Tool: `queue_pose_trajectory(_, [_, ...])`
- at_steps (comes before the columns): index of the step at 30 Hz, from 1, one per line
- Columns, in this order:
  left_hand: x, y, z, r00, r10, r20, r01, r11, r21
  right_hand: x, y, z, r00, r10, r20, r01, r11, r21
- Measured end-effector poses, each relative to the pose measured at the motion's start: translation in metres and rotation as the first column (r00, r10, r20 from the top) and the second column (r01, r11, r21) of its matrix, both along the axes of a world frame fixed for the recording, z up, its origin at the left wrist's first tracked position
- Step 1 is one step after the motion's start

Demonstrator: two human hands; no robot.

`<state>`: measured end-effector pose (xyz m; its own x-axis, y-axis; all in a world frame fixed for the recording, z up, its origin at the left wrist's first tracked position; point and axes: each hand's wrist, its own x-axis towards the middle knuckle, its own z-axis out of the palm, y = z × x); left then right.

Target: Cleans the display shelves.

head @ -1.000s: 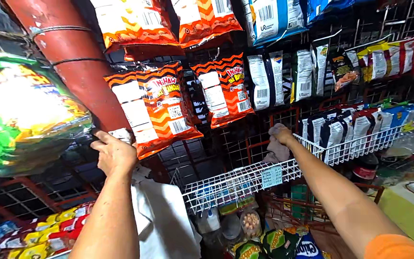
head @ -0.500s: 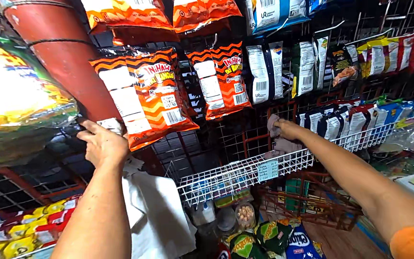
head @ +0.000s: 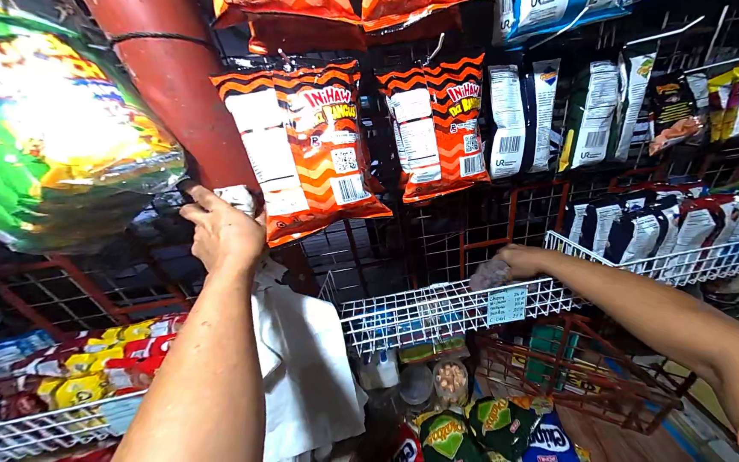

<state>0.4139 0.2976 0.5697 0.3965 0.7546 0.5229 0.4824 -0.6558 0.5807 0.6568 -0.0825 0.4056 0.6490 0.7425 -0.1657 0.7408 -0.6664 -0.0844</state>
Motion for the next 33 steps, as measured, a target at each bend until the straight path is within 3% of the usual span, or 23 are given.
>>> queue_pose_trajectory(2, [0.001,0.000,-0.001,1.000,0.000,-0.014,0.000,1.000,0.002,0.008,0.016,-0.008,0.982,0.166,0.087,-0.162,0.985,-0.060])
queue_pose_trajectory(4, [0.001,-0.001,0.000,1.000,0.001,-0.016,-0.001,1.000,0.002,0.018,0.024,-0.012,0.980,0.170,0.105,-0.145,0.966,-0.214])
queue_pose_trajectory(7, [0.000,0.001,-0.001,1.000,-0.002,-0.019,0.002,1.000,-0.004,0.007,0.015,0.011,0.997,-0.036,0.067,0.059,0.925,-0.375])
queue_pose_trajectory(10, [0.000,0.002,-0.001,1.000,-0.015,-0.009,0.015,1.000,-0.003,-0.003,-0.020,0.036,0.962,-0.274,0.006,0.254,0.883,-0.394])
queue_pose_trajectory(13, [-0.001,0.000,-0.001,1.000,-0.015,-0.010,0.015,1.000,-0.009,0.000,-0.047,0.009,0.885,-0.463,-0.051,0.392,0.800,-0.454])
queue_pose_trajectory(15, [-0.002,-0.003,0.001,1.000,-0.026,0.001,0.026,1.000,-0.013,0.004,-0.049,-0.008,0.817,-0.568,-0.101,0.487,0.773,-0.407])
queue_pose_trajectory(18, [-0.004,-0.005,0.001,0.999,-0.048,0.018,0.048,0.999,-0.013,-0.002,-0.027,0.000,0.911,-0.397,-0.109,0.292,0.810,-0.508])
queue_pose_trajectory(20, [-0.003,-0.005,0.001,0.999,-0.047,0.020,0.048,0.999,-0.018,0.007,-0.005,-0.009,0.954,-0.259,-0.149,0.161,0.866,-0.473])
queue_pose_trajectory(24, [-0.004,-0.005,0.002,0.999,-0.037,0.005,0.037,0.999,-0.016,-0.023,0.065,0.006,0.977,-0.139,-0.159,0.051,0.887,-0.459])
queue_pose_trajectory(27, [-0.002,-0.003,0.002,1.000,-0.025,-0.004,0.024,1.000,-0.015,-0.047,0.118,0.012,0.961,0.082,-0.263,-0.157,0.948,-0.278])
queue_pose_trajectory(30, [-0.002,-0.004,0.002,1.000,-0.009,-0.015,0.008,1.000,-0.015,-0.073,0.171,0.023,0.933,0.190,-0.305,-0.261,0.943,-0.209])
queue_pose_trajectory(33, [-0.003,-0.005,0.004,1.000,-0.002,-0.031,0.002,1.000,-0.018,-0.088,0.202,0.030,0.866,0.331,-0.375,-0.292,0.943,0.158])
